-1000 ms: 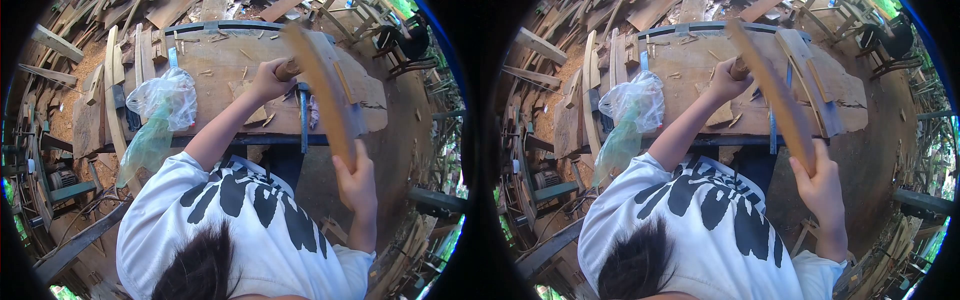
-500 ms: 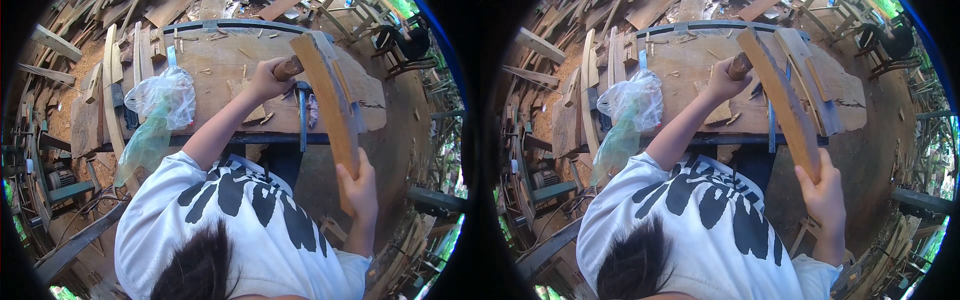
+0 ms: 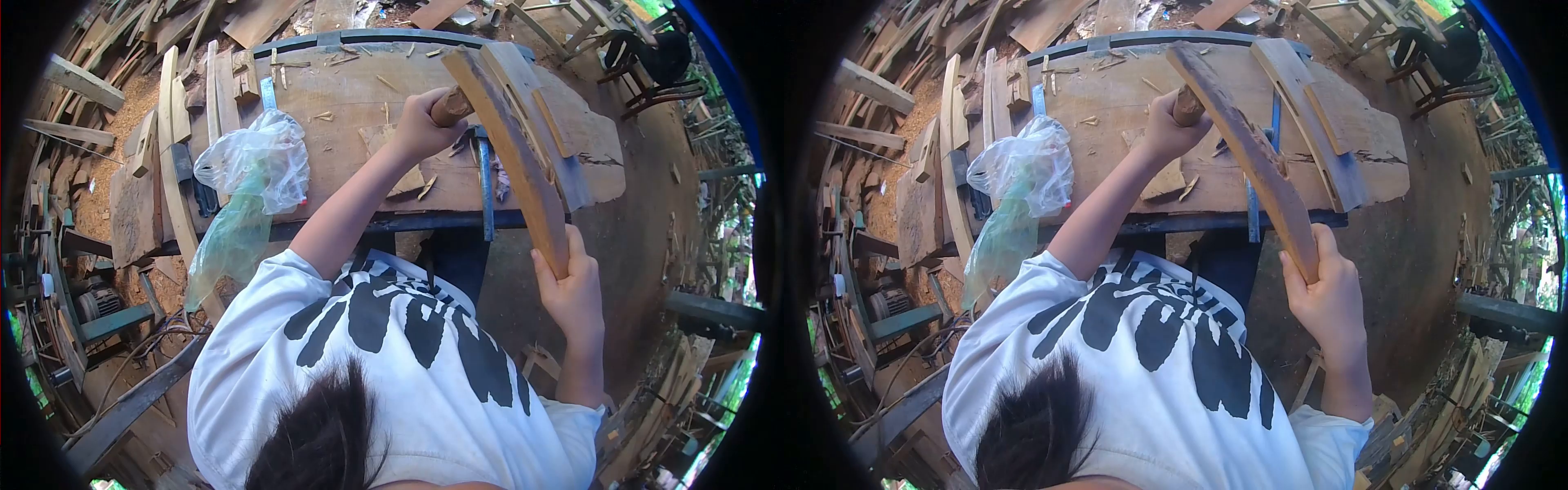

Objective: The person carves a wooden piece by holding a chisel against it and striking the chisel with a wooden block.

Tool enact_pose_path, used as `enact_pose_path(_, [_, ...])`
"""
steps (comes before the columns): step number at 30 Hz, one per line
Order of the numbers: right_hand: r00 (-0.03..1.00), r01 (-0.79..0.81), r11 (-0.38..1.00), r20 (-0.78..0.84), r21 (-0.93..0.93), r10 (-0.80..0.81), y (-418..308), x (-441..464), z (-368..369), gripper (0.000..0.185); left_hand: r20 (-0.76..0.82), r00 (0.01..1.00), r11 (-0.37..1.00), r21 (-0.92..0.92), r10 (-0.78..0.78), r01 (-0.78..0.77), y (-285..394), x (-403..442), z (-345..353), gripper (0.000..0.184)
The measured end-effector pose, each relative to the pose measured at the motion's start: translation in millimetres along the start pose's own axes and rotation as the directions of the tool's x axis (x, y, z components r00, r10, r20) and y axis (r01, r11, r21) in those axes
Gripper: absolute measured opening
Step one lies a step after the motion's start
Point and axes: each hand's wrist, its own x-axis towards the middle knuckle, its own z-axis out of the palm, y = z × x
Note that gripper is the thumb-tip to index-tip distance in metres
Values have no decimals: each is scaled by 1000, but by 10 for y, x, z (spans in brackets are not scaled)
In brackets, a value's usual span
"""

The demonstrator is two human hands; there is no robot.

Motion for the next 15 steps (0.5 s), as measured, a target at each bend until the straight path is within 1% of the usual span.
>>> enact_pose_path(2, [987, 72, 980, -127, -186, -97, 91, 19, 55, 37, 18, 1000, 1000, -3, -8, 8, -13, 4, -1, 35])
enact_pose_path(3, [987, 68, 980, -132, -186, -93, 126, 35, 85, 37, 11, 999, 999, 11, 51, -51, -40, 2, 14, 33])
enact_pose_path(4, [973, 29, 962, -213, -271, -89, 159, 58, 111, 40, 3, 994, 994, 25, 109, -109, -66, 6, 30, 32])
enact_pose_path(5, [953, -16, 936, -290, -351, -92, 186, 85, 125, 42, 6, 994, 994, 22, 110, -110, -95, 25, 36, 32])
enact_pose_path(6, [953, -21, 936, -291, -351, -88, 221, 113, 114, 42, 10, 943, 925, 193, 332, -328, -121, 46, 31, 30])
enact_pose_path(8, [900, -101, 869, -416, -484, -128, 343, 190, 47, 45, 54, 845, 783, 349, 531, -514, -194, 64, 1, 29])
enact_pose_path(9, [901, -107, 869, -417, -483, -121, 434, 242, 14, 45, 15, 993, 991, -69, 120, -119, -265, 47, -23, 28])
enact_pose_path(10, [774, -124, 746, -534, -654, -340, 556, 305, -29, 44, 96, 991, 954, -277, -89, 113, -255, 23, -31, 28])
enact_pose_path(11, [606, -191, 590, -567, -785, -558, 699, 373, -88, 44, 173, 940, 825, -450, -295, 341, -245, 0, -40, 28])
enact_pose_path(12, [470, -240, 535, -579, -810, -667, 895, 463, -182, 43, 67, 988, 965, -212, -141, 152, -125, -19, -32, 27])
enact_pose_path(13, [402, -272, 501, -570, -822, -717, 1051, 563, -327, 42, 3, 999, 998, 54, 46, -46, -63, -33, -17, 27])
enact_pose_path(14, [332, -309, 470, -556, -827, -762, 1207, 664, -472, 42, -25, 998, 998, 50, 49, -48, -120, -40, 5, 25])
enact_pose_path(15, [164, -263, 473, -522, -841, -837, 1298, 760, -653, 47, -16, 999, 998, 35, 47, -46, -99, -51, 1, 25])
